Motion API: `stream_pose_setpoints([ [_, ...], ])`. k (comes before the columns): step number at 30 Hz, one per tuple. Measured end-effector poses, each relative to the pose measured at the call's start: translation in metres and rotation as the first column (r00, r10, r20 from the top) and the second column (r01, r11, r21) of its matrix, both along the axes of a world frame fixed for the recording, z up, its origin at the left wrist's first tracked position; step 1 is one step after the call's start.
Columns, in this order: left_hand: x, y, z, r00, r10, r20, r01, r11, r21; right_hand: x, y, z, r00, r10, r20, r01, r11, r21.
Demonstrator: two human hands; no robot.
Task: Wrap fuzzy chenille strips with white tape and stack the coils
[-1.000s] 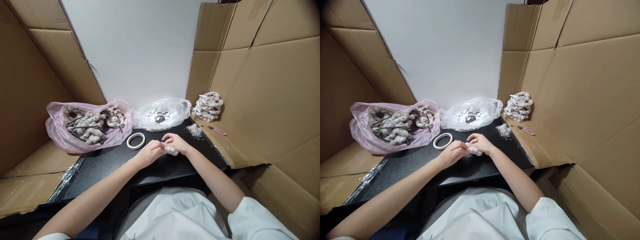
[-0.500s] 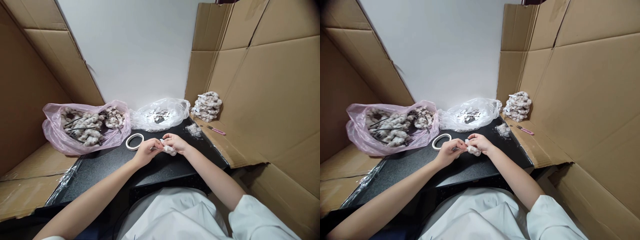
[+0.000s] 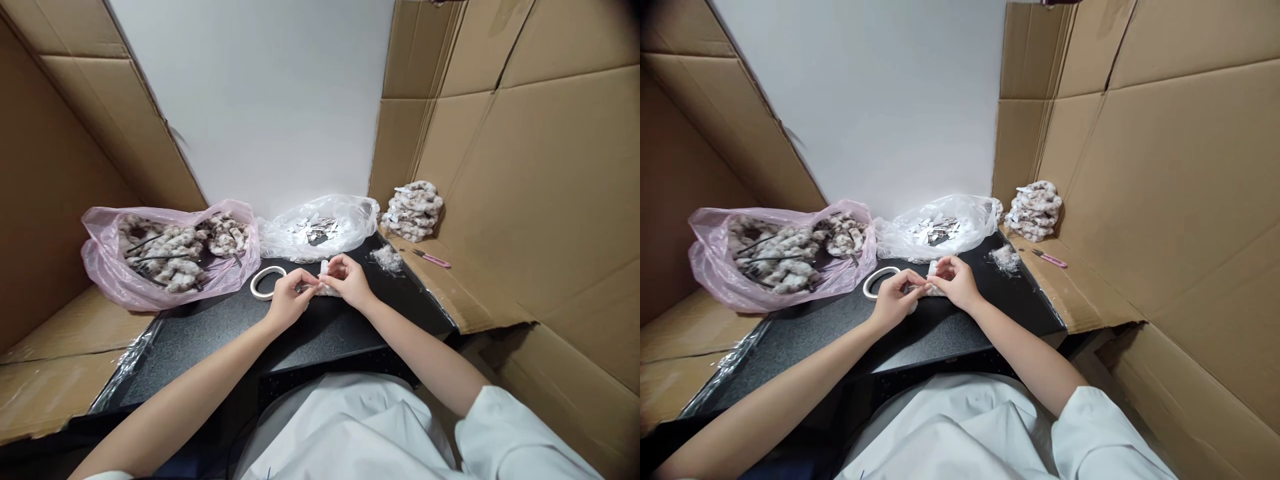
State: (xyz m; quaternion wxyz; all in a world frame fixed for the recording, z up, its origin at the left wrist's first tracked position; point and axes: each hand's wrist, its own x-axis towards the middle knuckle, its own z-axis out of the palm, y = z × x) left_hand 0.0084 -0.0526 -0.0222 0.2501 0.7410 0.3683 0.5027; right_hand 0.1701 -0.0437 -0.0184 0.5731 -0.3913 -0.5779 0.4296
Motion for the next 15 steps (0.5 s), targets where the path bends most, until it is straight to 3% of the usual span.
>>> stream_pose_setpoints([
  [5,0.0017,-0.0008,-0.0025,0.999,0.044,0.005,-0.044,0.999,-0.024,0.002,-0.0024,-0.0005,0.998,-0.02,0.064,0.014,0.995,0.1],
  [11,0.001,-0.002,0.0017,0.995,0.086,-0.056,-0.08,0.991,0.105,0.0042,-0.0015,0.0005,0.995,0.102,-0.009,-0.102,0.994,-0.027],
  [15,0.0004,-0.0021,0.0022,0.994,0.075,-0.077,-0.067,0.993,0.096,0.0068,-0.0016,0.0002,0.994,0.11,-0.009,-0.111,0.993,-0.028],
])
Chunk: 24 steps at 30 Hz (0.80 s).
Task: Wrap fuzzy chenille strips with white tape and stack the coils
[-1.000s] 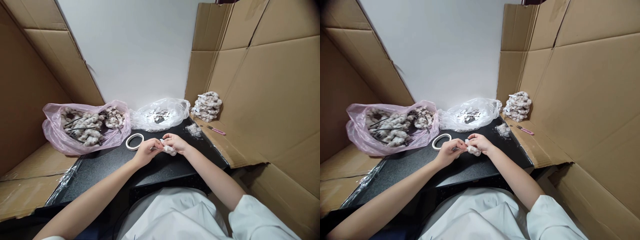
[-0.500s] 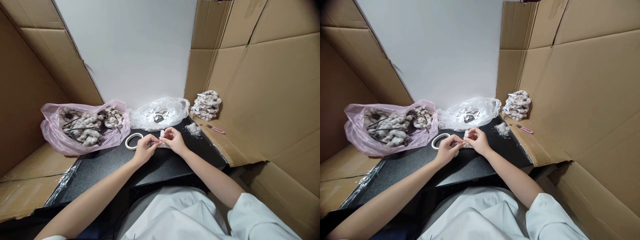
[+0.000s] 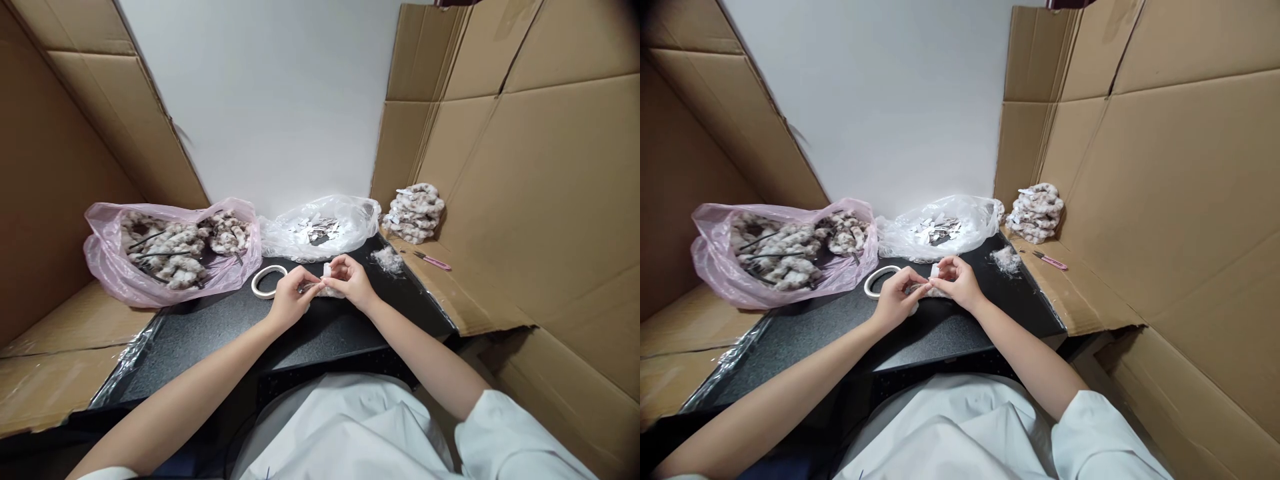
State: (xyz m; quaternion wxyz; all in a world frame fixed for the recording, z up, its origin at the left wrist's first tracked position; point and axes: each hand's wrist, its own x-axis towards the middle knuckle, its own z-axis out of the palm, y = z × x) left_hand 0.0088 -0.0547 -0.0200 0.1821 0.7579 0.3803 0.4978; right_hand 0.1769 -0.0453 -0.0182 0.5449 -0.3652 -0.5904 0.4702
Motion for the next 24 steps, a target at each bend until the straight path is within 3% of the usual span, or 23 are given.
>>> stream_pose_setpoints([
  [6,-0.001,0.005,-0.007,0.984,-0.019,0.177,0.068,0.959,-0.276,0.003,0.002,-0.004,0.994,0.111,0.019,-0.111,0.994,-0.019],
  [9,-0.001,0.008,-0.007,0.965,-0.036,0.261,0.139,0.912,-0.385,0.001,0.002,-0.005,0.997,0.074,0.021,-0.073,0.997,-0.008],
  [12,-0.001,0.008,-0.004,0.965,-0.089,0.246,0.185,0.896,-0.403,0.0,0.003,-0.004,0.999,0.042,-0.011,-0.042,0.998,-0.042],
  [15,-0.004,0.007,-0.001,0.977,-0.161,0.142,0.201,0.921,-0.335,0.001,0.004,-0.003,0.999,0.011,-0.046,-0.015,0.996,-0.085],
  [19,-0.008,0.006,0.0,0.988,-0.126,-0.085,0.119,0.99,-0.081,0.002,0.005,-0.002,0.996,-0.006,-0.085,-0.005,0.992,-0.128],
  [24,-0.011,0.01,-0.001,0.957,-0.064,-0.282,0.129,0.967,0.218,0.001,0.006,-0.003,0.995,-0.009,-0.102,-0.013,0.979,-0.205],
])
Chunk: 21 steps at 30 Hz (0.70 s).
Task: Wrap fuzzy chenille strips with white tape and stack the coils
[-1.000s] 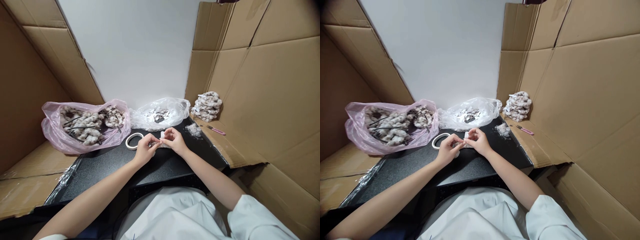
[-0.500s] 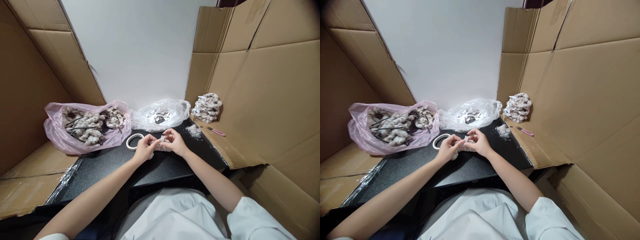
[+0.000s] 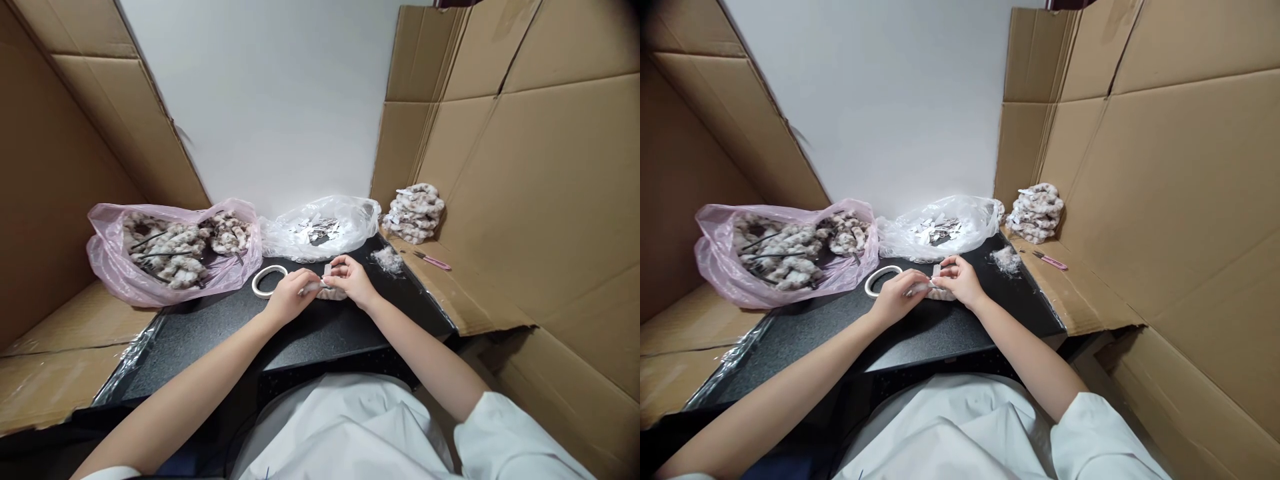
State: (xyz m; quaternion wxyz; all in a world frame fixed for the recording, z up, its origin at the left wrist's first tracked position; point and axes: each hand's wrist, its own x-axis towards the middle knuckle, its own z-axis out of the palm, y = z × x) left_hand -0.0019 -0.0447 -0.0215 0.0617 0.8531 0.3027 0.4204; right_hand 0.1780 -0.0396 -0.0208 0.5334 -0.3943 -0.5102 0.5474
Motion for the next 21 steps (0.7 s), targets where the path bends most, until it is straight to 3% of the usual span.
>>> stream_pose_setpoints([
  [4,-0.002,0.0035,-0.0022,0.992,0.022,-0.121,-0.006,0.992,0.126,-0.0007,-0.0004,-0.0007,1.0,0.005,0.0,-0.005,1.0,-0.012],
  [8,-0.0024,0.0036,-0.0021,0.984,0.025,-0.178,0.0,0.99,0.139,-0.0015,-0.0009,-0.0018,0.999,-0.009,0.04,0.007,0.999,0.044],
  [16,-0.0018,-0.0007,0.0017,0.973,-0.022,-0.229,0.023,1.0,0.003,-0.0007,0.002,-0.0065,0.997,-0.02,0.07,0.017,0.999,0.049],
  [21,0.0007,-0.0012,0.0024,0.98,0.006,-0.201,-0.043,0.983,-0.18,-0.0011,-0.0004,-0.0079,0.992,-0.048,0.121,0.032,0.992,0.124],
])
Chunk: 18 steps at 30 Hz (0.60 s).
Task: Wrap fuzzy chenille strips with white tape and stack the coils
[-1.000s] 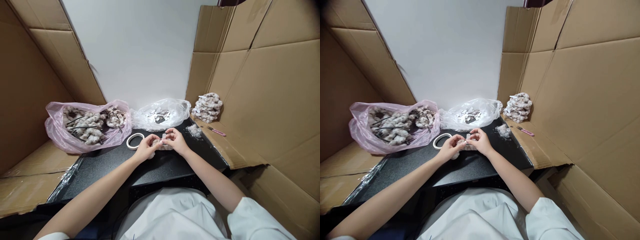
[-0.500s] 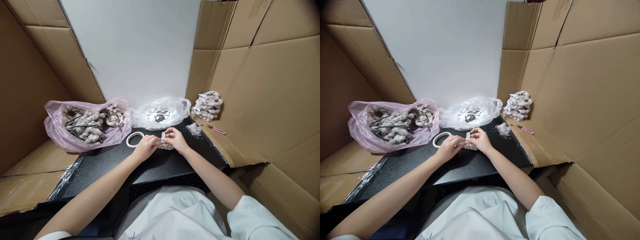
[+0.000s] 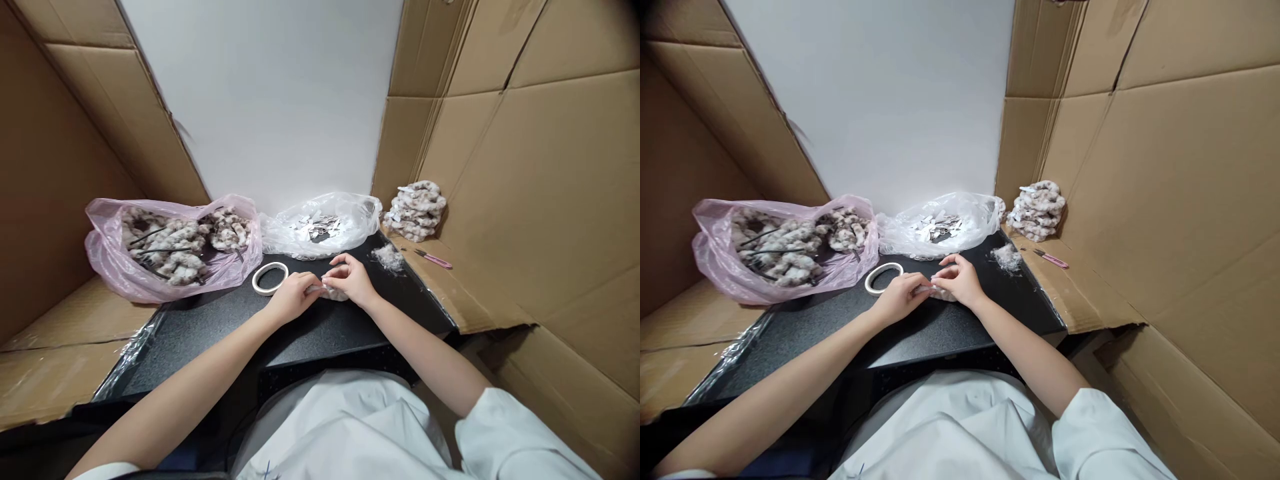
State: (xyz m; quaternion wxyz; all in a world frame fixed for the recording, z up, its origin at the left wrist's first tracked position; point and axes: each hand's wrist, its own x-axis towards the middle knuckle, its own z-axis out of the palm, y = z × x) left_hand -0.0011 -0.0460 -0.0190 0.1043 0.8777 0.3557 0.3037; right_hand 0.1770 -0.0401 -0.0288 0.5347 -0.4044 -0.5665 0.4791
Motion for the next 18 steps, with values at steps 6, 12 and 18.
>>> stream_pose_setpoints([
  [6,0.001,0.001,0.002,0.991,0.105,0.082,-0.084,0.972,-0.22,-0.001,-0.01,0.001,0.978,-0.031,0.208,-0.021,0.97,0.244],
  [12,0.003,0.001,0.0,0.987,0.131,0.091,-0.109,0.969,-0.221,0.001,-0.011,0.003,0.939,-0.127,0.32,-0.01,0.919,0.394],
  [18,0.003,0.002,-0.003,0.995,0.098,-0.032,-0.102,0.978,-0.18,0.002,-0.012,0.005,0.893,-0.197,0.406,-0.016,0.885,0.465],
])
